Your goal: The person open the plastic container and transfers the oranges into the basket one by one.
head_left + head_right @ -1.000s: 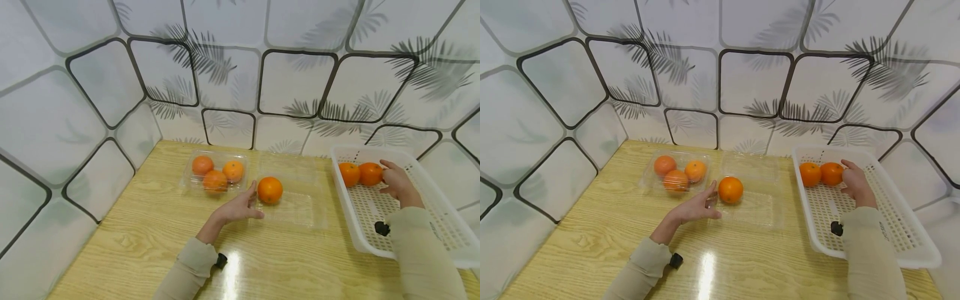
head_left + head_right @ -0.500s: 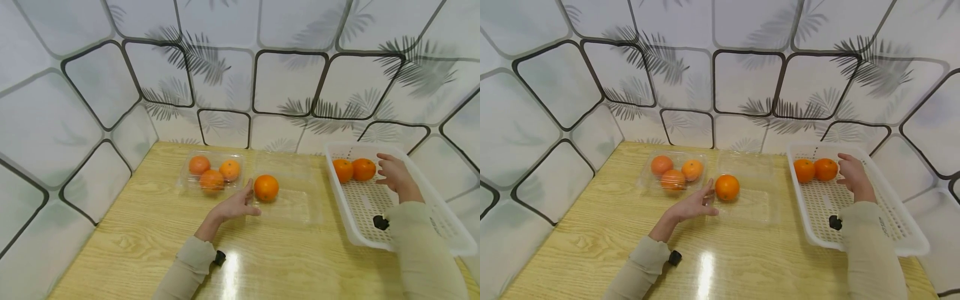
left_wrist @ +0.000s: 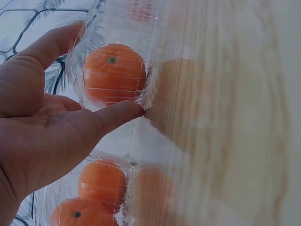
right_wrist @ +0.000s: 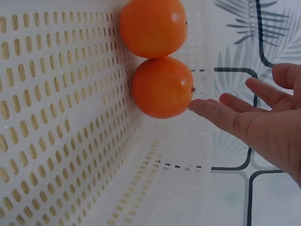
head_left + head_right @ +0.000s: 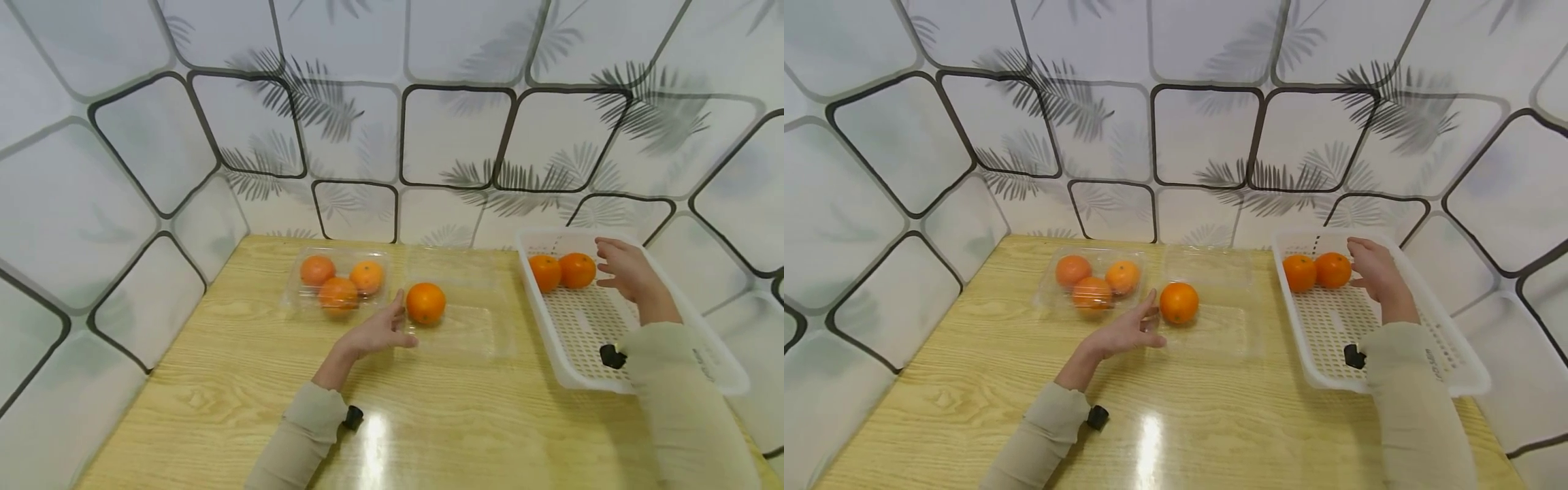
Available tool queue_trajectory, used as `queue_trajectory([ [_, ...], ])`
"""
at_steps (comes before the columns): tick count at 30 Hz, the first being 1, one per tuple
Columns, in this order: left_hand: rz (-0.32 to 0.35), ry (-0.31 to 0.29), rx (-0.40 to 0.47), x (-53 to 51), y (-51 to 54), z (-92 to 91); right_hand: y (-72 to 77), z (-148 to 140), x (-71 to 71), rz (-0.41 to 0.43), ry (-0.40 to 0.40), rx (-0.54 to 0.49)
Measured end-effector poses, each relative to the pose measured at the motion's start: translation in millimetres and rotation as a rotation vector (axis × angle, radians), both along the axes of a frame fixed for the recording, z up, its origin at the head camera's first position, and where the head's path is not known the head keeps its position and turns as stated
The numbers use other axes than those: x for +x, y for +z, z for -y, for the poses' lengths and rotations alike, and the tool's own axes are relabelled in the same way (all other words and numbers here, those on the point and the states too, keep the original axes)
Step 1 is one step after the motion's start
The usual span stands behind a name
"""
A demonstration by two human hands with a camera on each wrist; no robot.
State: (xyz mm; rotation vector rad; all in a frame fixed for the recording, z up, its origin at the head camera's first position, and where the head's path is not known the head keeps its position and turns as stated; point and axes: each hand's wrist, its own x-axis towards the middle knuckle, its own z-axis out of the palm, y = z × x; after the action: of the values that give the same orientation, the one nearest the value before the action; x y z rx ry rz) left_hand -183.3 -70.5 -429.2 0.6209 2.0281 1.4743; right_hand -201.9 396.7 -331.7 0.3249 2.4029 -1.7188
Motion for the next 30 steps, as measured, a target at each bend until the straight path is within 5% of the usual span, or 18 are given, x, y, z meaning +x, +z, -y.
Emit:
queue_trajectory([
  [13,0.018,-0.010,0.013,-0.5,0.9,1.5,11.4,32.7,12.4,-0.062,0.096,0.133],
  [30,0.005,-0.016,0.027,-1.6,-0.7,0.8,32.1,94.0,37.8,-0.200,0.280,0.096],
])
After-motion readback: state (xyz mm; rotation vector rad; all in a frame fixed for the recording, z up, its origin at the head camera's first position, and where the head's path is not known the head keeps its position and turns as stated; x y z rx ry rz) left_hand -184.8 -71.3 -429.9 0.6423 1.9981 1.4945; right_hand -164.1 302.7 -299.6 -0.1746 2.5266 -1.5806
